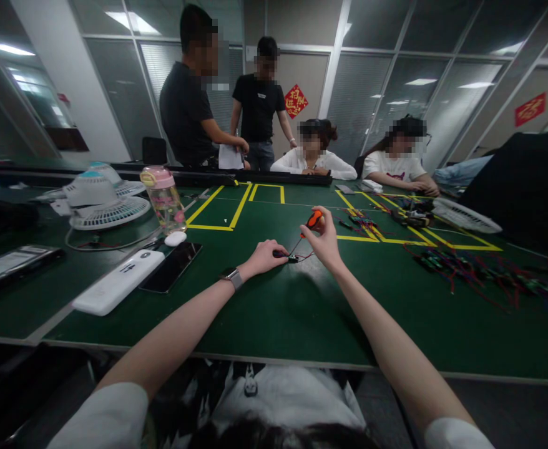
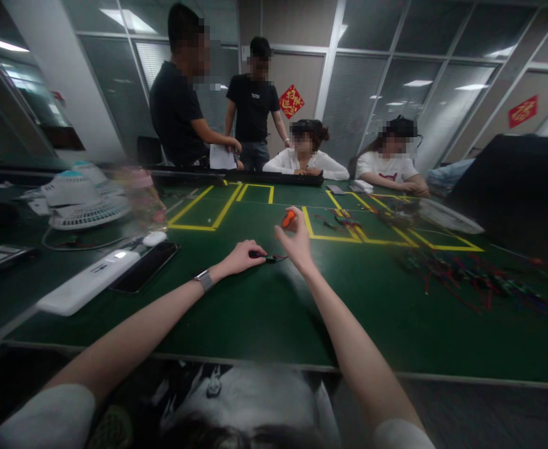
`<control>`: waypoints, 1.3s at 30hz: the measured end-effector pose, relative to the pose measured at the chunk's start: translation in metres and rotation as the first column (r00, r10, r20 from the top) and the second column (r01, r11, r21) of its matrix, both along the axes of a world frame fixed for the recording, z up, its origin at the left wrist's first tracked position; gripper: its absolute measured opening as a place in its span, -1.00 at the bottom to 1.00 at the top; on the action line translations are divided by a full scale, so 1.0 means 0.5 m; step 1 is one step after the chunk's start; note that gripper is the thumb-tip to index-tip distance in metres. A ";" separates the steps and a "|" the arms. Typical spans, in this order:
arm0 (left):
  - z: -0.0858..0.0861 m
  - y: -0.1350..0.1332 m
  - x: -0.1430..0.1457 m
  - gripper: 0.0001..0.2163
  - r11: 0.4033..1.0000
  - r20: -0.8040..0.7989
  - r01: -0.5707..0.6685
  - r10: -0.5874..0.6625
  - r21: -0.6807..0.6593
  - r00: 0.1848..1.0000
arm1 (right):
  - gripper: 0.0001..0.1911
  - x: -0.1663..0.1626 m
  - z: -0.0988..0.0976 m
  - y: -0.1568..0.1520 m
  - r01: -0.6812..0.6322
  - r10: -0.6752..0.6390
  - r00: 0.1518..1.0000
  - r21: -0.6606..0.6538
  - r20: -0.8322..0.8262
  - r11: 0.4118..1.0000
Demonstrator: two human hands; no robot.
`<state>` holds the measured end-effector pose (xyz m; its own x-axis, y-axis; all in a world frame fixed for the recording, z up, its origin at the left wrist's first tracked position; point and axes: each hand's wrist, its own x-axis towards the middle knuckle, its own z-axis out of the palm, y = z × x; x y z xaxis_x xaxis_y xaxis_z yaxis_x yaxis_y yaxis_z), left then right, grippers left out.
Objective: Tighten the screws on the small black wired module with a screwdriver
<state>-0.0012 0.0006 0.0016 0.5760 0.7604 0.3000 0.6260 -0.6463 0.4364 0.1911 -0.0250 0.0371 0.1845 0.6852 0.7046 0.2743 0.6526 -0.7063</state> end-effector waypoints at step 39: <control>0.015 -0.011 0.001 -0.83 1.000 -0.003 -0.001 0.001 -0.016 1.000 | -0.52 -0.006 0.009 -0.014 -0.068 0.065 0.992 -0.027 -0.105 0.997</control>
<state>-0.0008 -0.0052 0.0090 0.5763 0.7655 0.2860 0.6275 -0.6387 0.4452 0.1883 -0.0320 0.0417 0.2089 0.7196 0.6623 0.1546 0.6444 -0.7489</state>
